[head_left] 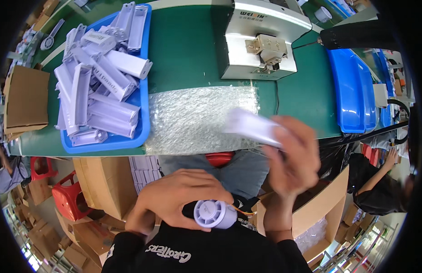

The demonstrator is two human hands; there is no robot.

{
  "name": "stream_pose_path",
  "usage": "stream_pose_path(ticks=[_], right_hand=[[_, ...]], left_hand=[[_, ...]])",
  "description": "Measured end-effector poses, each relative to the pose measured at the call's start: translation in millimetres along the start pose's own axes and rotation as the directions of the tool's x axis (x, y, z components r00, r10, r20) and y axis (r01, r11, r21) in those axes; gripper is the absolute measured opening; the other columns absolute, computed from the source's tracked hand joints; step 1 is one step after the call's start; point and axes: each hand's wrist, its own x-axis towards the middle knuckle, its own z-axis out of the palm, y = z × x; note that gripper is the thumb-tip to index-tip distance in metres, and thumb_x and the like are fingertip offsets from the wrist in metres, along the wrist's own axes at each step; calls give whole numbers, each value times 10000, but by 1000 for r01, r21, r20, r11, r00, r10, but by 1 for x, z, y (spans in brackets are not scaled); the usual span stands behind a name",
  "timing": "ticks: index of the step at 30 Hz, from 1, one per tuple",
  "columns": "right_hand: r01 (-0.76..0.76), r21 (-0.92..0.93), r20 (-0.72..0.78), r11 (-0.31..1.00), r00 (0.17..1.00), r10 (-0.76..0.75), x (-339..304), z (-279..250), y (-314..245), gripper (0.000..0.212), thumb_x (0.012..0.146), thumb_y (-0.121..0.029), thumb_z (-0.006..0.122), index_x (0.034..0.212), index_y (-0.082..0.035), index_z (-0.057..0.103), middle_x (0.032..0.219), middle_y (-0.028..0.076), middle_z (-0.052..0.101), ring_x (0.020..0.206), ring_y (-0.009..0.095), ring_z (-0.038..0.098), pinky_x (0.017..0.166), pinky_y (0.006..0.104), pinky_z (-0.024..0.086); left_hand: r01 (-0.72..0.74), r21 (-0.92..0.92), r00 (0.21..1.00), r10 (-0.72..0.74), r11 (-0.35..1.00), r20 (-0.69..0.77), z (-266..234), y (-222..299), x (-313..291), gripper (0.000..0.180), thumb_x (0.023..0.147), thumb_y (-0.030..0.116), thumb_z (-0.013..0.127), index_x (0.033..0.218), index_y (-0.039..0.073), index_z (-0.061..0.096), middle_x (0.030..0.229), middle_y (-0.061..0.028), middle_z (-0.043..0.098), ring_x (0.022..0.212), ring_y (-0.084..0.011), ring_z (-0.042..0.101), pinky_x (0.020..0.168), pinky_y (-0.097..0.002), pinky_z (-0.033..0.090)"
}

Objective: Assembling plastic housings for small electric fans and using an electric screwdriver to secure the internal components.

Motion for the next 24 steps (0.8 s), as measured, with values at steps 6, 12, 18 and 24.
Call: stream_pose_path(ticks=[6,12,18,24], right_hand=[[-80,121,-12,989,997,82,0,33,12,455,794,41,769,1219,-121,768,1139,130,690,1075,332,682,906,413,548],[-33,-3,175,999,984,33,-9,24,25,473,798,76,760,1229,-119,760,1177,122,701,1108,328,681,975,409,539],[-227,20,-118,974,966,228,-32,-21,31,488,832,38,772,1307,8,668,1193,185,711,1055,319,713,934,398,569],[-334,773,-68,539,801,594,-66,-73,58,548,963,-231,673,1388,60,488,1123,218,655,819,207,607,700,307,506]], left_hand=[[2,20,999,-1,1000,-54,5,7,-9,629,698,204,923,1250,13,691,1212,-156,733,1065,-367,717,923,-443,544],[8,113,977,17,994,-215,1,10,-13,616,649,165,927,1203,17,704,1182,-164,748,1060,-356,726,908,-434,539],[-8,56,959,23,998,-282,8,6,-11,666,618,103,921,1232,12,678,1250,-233,707,1104,-381,710,943,-456,541],[-100,-492,886,-147,865,-439,32,-16,-17,624,740,4,796,1296,77,521,1343,-305,596,1262,-348,604,1058,-453,456]])
